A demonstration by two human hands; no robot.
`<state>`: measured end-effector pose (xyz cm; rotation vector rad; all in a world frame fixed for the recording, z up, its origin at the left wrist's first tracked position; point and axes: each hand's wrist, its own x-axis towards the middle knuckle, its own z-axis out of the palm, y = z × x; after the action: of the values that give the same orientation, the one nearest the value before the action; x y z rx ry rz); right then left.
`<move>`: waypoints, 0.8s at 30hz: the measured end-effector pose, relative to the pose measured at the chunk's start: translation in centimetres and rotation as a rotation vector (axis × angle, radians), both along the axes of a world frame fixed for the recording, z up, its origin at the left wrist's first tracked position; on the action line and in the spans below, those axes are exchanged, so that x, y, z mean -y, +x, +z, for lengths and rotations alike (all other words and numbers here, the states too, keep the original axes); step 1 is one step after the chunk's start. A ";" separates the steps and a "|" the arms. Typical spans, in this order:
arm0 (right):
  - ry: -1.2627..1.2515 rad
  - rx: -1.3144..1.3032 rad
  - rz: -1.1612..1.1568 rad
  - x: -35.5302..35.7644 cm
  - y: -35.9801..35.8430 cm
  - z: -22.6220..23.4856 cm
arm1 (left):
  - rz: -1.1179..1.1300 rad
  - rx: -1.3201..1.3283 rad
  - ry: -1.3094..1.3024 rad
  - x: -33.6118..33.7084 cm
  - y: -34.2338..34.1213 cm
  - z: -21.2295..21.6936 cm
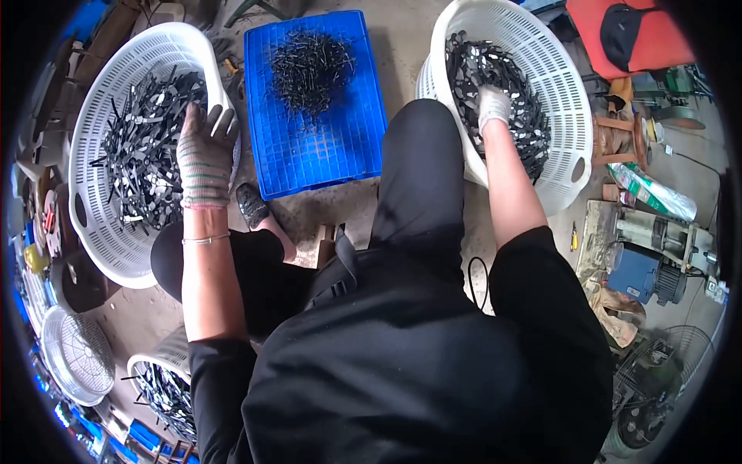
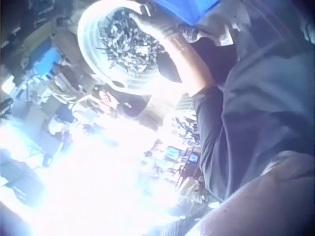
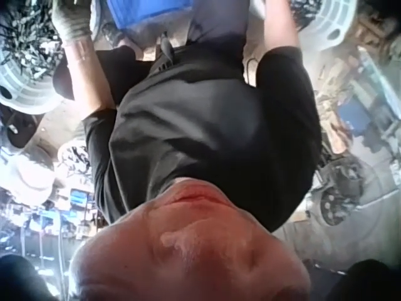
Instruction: Inspecting and trimming small black plastic components using pliers in a manufacturing workshop.
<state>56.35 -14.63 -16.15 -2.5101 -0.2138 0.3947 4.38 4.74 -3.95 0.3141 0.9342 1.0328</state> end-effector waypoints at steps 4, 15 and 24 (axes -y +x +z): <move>0.238 -0.222 -0.053 -0.4 1.7 -6.5 | -0.156 0.007 0.042 0.4 0.2 -1.4; -0.426 0.160 0.336 -10.3 -4.9 -1.5 | -0.267 -0.194 0.022 0.8 1.2 -0.4; -0.144 0.023 0.565 -10.1 2.1 -6.1 | -0.347 -0.166 0.035 1.3 3.3 0.1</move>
<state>58.42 -4.51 -22.30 -2.5623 -0.9426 0.6194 7.69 3.46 -3.88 0.5772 0.9700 0.7122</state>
